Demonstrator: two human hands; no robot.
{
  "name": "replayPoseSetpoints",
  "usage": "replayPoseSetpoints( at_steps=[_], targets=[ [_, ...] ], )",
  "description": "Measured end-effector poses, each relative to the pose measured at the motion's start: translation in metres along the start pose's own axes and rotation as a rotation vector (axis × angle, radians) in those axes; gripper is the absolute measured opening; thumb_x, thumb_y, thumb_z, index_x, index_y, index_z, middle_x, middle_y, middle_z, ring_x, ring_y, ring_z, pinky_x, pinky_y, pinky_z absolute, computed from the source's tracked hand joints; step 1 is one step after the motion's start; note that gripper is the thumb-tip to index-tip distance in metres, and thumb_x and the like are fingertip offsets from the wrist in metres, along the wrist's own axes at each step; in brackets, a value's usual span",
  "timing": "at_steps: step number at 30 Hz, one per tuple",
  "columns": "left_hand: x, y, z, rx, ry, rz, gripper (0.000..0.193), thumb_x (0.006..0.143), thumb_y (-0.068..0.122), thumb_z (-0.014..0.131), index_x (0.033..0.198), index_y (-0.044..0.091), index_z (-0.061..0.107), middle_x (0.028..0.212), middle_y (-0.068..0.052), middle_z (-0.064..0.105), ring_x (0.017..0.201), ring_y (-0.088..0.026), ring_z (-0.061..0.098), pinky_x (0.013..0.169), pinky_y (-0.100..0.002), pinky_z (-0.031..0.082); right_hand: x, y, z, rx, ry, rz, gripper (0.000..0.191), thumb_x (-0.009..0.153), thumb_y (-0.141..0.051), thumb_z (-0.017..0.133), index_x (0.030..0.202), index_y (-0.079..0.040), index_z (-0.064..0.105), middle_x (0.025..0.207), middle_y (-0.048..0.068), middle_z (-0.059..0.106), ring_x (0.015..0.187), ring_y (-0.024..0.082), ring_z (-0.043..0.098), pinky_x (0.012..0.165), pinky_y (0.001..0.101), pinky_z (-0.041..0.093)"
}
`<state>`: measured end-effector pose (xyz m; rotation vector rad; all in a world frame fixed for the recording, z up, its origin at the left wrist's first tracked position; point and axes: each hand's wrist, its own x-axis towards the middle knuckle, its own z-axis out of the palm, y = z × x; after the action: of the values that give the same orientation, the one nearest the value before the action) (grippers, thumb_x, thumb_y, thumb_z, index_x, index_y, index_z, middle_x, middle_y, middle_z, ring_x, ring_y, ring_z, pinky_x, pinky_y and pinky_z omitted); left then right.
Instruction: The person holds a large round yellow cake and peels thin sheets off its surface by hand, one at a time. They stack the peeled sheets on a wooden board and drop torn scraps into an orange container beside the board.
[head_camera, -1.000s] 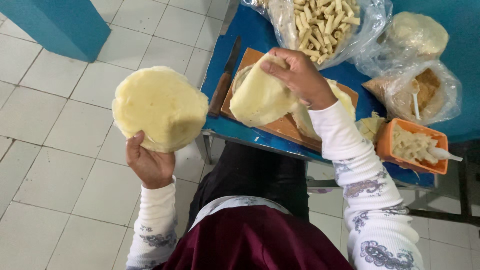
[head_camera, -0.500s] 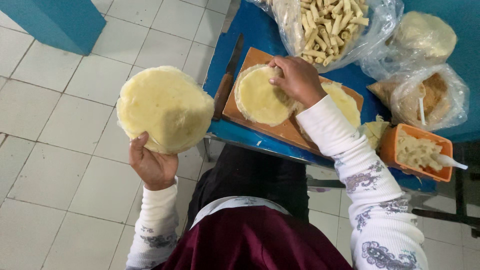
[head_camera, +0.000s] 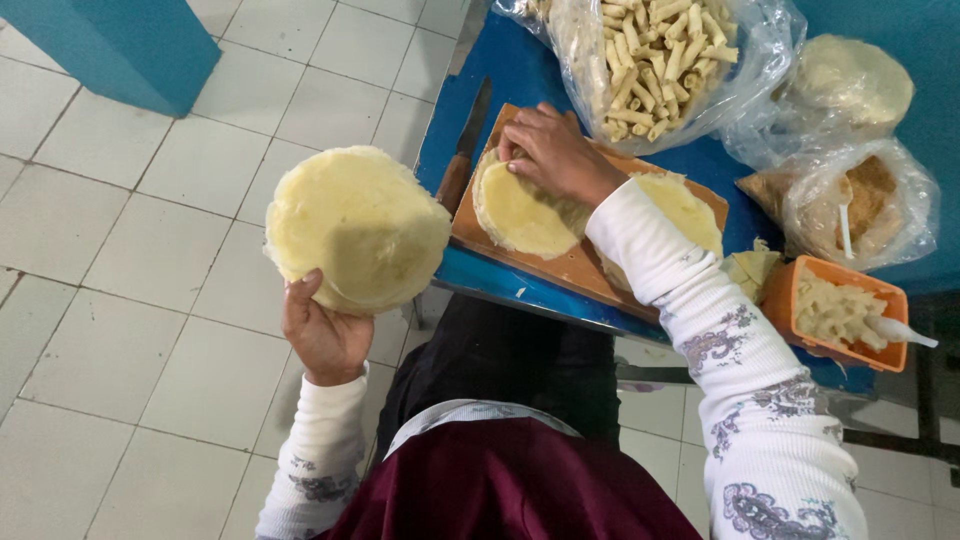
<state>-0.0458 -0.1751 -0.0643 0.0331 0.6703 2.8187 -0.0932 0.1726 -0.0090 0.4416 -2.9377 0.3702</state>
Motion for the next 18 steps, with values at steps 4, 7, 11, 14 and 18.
replayPoseSetpoints(
  at_steps=[4, 7, 11, 14, 18],
  targets=[
    [0.001, -0.004, 0.004, 0.007, -0.005, -0.019, 0.058, 0.096, 0.015, 0.054, 0.152, 0.011, 0.038, 0.149, -0.010, 0.051, 0.140, -0.030, 0.051, 0.118, -0.052, 0.044, 0.004, -0.005, 0.000, -0.109, -0.035, -0.023, 0.015, 0.094, -0.022, 0.074, 0.095, -0.015, 0.061, 0.102, 0.002, 0.055, 0.104, 0.025, 0.049, 0.091, 0.0440, 0.040],
    [0.001, -0.009, 0.007, 0.011, -0.034, -0.020, 0.059, 0.096, 0.016, 0.054, 0.153, 0.011, 0.038, 0.148, -0.010, 0.050, 0.140, -0.030, 0.050, 0.118, -0.052, 0.044, 0.003, -0.007, 0.001, -0.180, 0.018, -0.042, 0.014, 0.092, -0.020, 0.074, 0.097, -0.016, 0.062, 0.104, 0.002, 0.055, 0.106, 0.025, 0.048, 0.087, 0.0461, 0.038],
    [0.000, -0.015, 0.011, -0.010, -0.044, -0.047, 0.059, 0.096, 0.015, 0.054, 0.153, 0.011, 0.037, 0.149, -0.009, 0.049, 0.140, -0.030, 0.050, 0.117, -0.052, 0.044, 0.006, -0.010, 0.000, -0.180, 0.013, -0.018, 0.015, 0.093, -0.022, 0.073, 0.099, -0.015, 0.062, 0.108, 0.003, 0.054, 0.110, 0.025, 0.048, 0.090, 0.0446, 0.038],
    [0.000, -0.025, 0.019, 0.010, -0.099, -0.052, 0.061, 0.097, 0.014, 0.055, 0.155, 0.008, 0.036, 0.151, -0.013, 0.047, 0.142, -0.031, 0.049, 0.118, -0.051, 0.044, 0.003, -0.020, -0.013, -0.094, 0.066, -0.026, 0.022, 0.092, -0.022, 0.073, 0.110, -0.012, 0.065, 0.111, 0.006, 0.056, 0.111, 0.027, 0.050, 0.094, 0.0442, 0.041],
    [0.006, -0.047, 0.040, 0.016, -0.208, -0.042, 0.062, 0.099, 0.017, 0.054, 0.155, 0.009, 0.030, 0.151, -0.014, 0.045, 0.141, -0.033, 0.049, 0.116, -0.053, 0.045, -0.019, -0.066, -0.050, 0.278, 0.258, 0.002, 0.025, 0.107, -0.025, 0.064, 0.129, -0.012, 0.065, 0.123, 0.005, 0.060, 0.116, 0.022, 0.063, 0.104, 0.0371, 0.052]
  ],
)
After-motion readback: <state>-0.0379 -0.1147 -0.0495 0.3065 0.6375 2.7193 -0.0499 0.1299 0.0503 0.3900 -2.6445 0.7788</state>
